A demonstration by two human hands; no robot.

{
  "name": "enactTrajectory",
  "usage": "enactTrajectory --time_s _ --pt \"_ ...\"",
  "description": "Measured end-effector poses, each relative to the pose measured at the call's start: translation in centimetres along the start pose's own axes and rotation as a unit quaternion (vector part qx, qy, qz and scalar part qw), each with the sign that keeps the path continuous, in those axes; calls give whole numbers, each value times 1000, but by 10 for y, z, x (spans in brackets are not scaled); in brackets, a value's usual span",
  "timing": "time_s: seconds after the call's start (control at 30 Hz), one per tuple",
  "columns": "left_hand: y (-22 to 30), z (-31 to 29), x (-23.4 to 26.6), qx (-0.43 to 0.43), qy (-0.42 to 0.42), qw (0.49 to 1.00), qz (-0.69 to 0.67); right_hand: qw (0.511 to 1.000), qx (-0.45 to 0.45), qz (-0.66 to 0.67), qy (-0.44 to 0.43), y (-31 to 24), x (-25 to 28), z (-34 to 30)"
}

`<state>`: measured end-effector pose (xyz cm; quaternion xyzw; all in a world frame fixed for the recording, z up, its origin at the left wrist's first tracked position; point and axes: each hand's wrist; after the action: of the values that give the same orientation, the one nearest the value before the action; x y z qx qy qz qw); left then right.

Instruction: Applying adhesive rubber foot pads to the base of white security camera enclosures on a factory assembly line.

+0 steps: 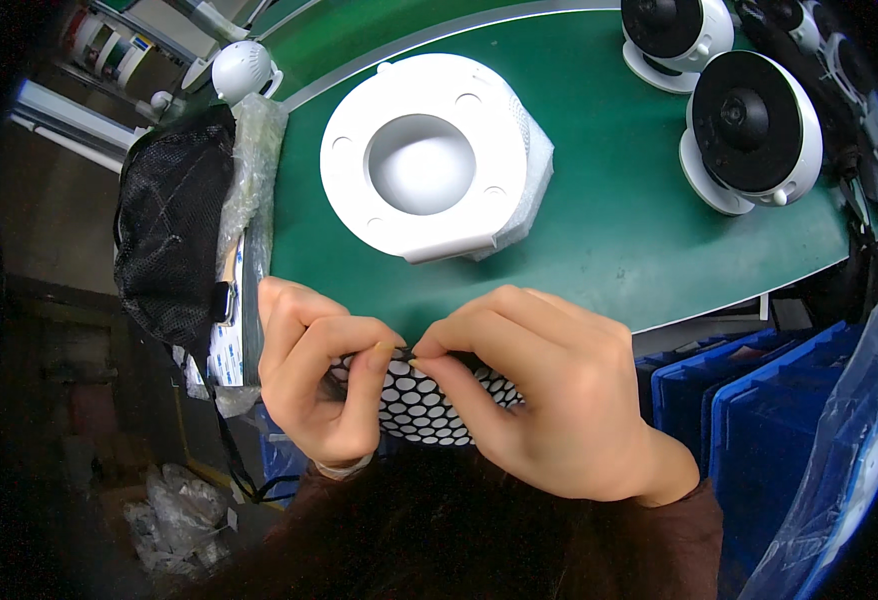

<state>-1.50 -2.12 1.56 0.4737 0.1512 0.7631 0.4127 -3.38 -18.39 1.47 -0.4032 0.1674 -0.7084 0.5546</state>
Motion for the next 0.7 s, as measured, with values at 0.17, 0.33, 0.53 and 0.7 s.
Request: enactTrajectory --time_s 0.17,0.33,0.53,0.7 --pt "-1 0 -1 70 -13 997 -24 997 66 -25 -20 -2 4 3" --pt "-22 5 -15 81 -33 991 -100 984 118 -101 90 12 -4 25" --pt "-23 10 -17 83 -17 989 -119 984 62 -160 50 9 -15 39" --pt "-26 13 -23 73 -14 990 -122 982 71 -174 37 13 -15 40"
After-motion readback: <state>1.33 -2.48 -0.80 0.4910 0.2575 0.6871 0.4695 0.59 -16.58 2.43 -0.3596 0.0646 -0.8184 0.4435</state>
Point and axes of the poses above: each hand's wrist, its own z-axis towards the middle knuckle, its own x-axis out of the back of the hand, y = z × x, and after that the axes turned 15 degrees about x, right-handed
